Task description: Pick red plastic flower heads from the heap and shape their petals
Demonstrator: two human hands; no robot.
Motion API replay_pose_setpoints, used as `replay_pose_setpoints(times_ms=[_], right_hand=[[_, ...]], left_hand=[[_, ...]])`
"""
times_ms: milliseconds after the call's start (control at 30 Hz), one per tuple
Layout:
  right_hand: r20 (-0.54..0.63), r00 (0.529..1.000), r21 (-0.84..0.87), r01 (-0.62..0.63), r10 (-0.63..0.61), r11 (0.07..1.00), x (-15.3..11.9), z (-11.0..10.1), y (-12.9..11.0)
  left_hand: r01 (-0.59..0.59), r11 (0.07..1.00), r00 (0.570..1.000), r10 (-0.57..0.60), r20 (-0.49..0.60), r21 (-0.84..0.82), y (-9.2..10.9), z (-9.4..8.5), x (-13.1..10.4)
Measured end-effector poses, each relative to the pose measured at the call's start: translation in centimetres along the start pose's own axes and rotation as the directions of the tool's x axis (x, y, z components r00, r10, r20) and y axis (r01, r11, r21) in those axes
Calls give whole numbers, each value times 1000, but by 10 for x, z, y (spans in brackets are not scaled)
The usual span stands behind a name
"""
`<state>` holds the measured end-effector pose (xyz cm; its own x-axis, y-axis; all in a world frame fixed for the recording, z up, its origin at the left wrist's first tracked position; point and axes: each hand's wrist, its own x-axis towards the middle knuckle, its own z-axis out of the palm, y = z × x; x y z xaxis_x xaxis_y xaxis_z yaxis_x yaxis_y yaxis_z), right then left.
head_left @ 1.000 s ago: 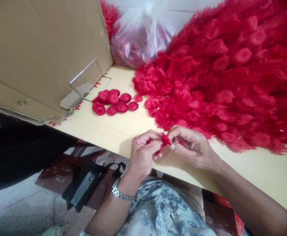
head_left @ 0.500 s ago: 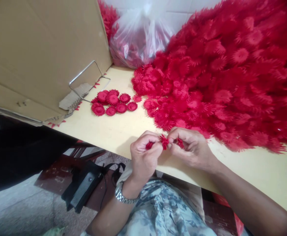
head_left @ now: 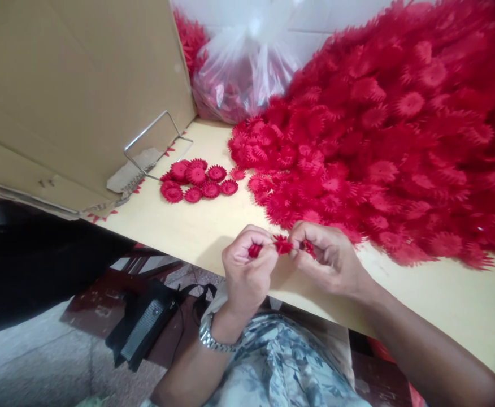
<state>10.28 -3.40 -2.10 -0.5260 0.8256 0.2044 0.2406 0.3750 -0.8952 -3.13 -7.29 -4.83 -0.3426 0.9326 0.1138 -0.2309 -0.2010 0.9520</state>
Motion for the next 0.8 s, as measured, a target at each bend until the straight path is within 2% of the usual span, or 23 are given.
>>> replay_pose_setpoints(times_ms=[100, 200, 367, 500, 667, 800], right_hand=[[42, 999, 19, 8, -9, 1000, 3, -3, -1], [51, 998, 27, 18, -20, 999, 4, -4, 2], [37, 999, 54, -25, 23, 998, 4, -1, 3], [44, 999, 51, -28, 25, 998, 4, -1, 0], [118, 991, 95, -80, 69, 992, 2, -2, 1], [204, 974, 147, -134, 103, 980, 2, -5, 1]], left_hand=[[87, 996, 996, -87, 13, -33, 1, -1, 2], [109, 993, 994, -108, 21, -49, 2, -2, 2], [158, 986, 980, -151, 127, -44, 4, -7, 2], [152, 988, 968, -155, 196, 35, 4, -13, 4], [148, 979, 926, -187, 328, 142, 14, -21, 11], [138, 982, 880, -182, 439, 130, 19, -25, 16]])
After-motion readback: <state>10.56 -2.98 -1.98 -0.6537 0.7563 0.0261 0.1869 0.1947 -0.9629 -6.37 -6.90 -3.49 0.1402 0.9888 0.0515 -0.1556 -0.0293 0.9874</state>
